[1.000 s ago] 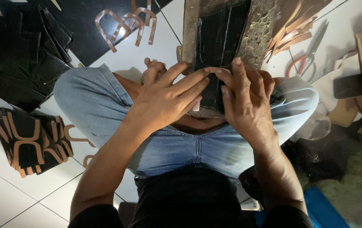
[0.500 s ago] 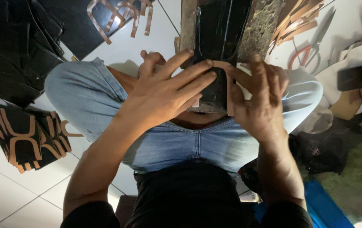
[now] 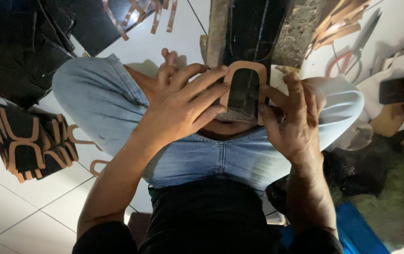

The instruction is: The person sits on the floor and assembles sandals by applying glue to black insoles and attaching brown U-shaped straps. They repeatedly pick up insoles, apply adhesive, and press the straps into place.

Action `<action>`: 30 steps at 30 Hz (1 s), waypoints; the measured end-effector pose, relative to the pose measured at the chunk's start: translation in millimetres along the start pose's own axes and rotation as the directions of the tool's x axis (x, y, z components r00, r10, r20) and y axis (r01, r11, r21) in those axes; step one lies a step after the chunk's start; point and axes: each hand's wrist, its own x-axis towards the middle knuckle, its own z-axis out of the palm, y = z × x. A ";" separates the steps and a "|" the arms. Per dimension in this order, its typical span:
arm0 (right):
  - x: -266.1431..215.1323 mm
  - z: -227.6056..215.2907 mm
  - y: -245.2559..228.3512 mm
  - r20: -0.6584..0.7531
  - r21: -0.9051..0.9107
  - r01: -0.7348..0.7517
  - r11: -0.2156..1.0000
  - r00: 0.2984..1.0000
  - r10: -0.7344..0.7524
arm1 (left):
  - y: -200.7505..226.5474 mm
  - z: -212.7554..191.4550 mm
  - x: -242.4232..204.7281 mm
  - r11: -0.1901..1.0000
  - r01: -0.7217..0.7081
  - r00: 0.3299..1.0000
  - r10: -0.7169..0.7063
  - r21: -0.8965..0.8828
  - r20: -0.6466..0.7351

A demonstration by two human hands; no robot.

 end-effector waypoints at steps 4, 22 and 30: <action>2.2 9.0 -5.2 -0.048 -0.009 0.060 0.998 0.997 -0.060 | -1.3 1.9 -2.1 0.995 0.082 0.997 -0.081 -0.057 0.010; 4.5 27.5 -53.7 -0.003 -0.152 0.153 0.976 0.988 -0.155 | -9.8 3.0 6.1 1.000 -0.019 1.000 0.019 0.002 0.013; -5.3 13.0 -13.5 -0.146 -0.210 -0.090 0.974 0.987 0.060 | 0.3 5.4 10.1 0.998 -0.026 1.000 0.026 0.051 0.009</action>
